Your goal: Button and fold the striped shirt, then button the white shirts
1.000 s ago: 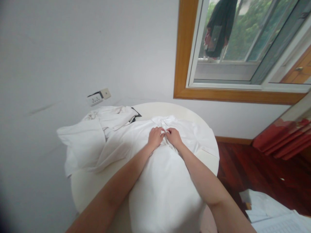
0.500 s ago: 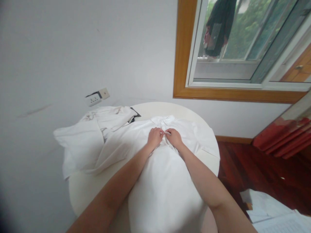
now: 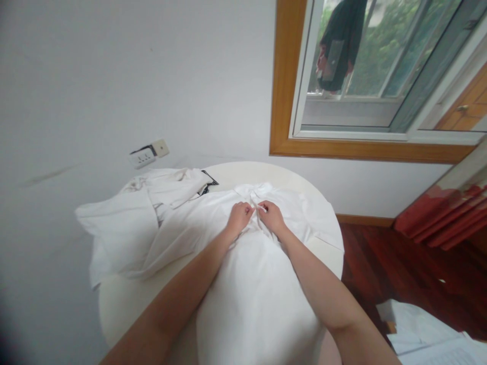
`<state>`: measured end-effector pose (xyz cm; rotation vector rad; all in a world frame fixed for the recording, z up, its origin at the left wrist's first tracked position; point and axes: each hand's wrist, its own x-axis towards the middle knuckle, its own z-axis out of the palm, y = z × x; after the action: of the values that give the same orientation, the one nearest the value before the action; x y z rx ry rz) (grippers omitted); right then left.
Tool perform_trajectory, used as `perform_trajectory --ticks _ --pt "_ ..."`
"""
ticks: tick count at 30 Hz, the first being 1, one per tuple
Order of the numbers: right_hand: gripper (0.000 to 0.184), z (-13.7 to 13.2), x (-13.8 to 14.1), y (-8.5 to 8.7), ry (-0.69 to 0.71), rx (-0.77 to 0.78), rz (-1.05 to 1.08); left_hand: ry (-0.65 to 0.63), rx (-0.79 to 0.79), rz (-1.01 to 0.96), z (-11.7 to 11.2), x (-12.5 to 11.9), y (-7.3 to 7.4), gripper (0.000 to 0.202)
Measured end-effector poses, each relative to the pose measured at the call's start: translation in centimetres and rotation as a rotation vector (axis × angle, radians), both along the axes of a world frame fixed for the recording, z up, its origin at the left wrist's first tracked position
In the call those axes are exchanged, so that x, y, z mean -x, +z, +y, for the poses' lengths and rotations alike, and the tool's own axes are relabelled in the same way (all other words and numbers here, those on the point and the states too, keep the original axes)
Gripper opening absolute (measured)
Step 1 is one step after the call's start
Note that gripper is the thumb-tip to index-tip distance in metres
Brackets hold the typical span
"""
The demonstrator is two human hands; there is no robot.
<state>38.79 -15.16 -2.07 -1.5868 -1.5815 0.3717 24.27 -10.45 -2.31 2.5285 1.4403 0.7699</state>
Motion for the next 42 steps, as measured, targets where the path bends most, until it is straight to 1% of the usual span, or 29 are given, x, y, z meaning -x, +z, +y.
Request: perform_trajectory --ticks 4,10,18,20,24,26,28,31,34,38,42 --pt "0.018 0.4 0.3 -0.2 -0.013 -0.028 -0.062 -0.012 0.023 0.002 0.3 0.1 -0.1 0.023" --pt "0.021 0.6 0.1 -0.8 0.01 0.037 0.003 0.0 0.056 0.0 0.9 0.0 -0.5 0.027" --pt "0.022 0.4 0.2 -1.1 0.017 -0.023 0.014 -0.037 0.064 -0.053 1.0 0.1 -0.6 0.028" --pt "0.022 0.4 0.0 -1.2 0.04 -0.03 0.031 -0.037 0.073 -0.055 1.0 0.2 -0.5 0.028" --pt "0.026 0.8 -0.7 -1.3 0.133 0.0 0.11 -0.044 0.099 -0.034 0.7 0.2 -0.2 0.026" --pt "0.025 1.1 -1.2 -1.4 0.171 0.022 0.157 -0.046 0.103 -0.013 0.6 0.2 -0.1 0.025" --pt "0.022 1.5 -1.5 -1.6 0.181 0.047 0.186 -0.041 0.1 0.001 0.7 0.2 -0.1 0.026" --pt "0.022 1.8 -1.4 -1.9 0.143 0.064 0.178 -0.022 0.101 0.012 0.9 0.2 -0.3 0.026" --pt "0.021 1.8 -0.8 -1.9 0.082 0.058 0.116 -0.003 0.108 0.026 1.1 0.1 -0.5 0.029" --pt "0.021 1.1 0.2 -1.2 0.005 0.029 -0.023 0.009 0.089 0.05 0.9 0.0 -0.3 0.037" --pt "0.02 0.4 1.1 -0.5 -0.04 0.021 -0.152 -0.003 0.073 0.07 0.7 0.0 0.0 0.035"
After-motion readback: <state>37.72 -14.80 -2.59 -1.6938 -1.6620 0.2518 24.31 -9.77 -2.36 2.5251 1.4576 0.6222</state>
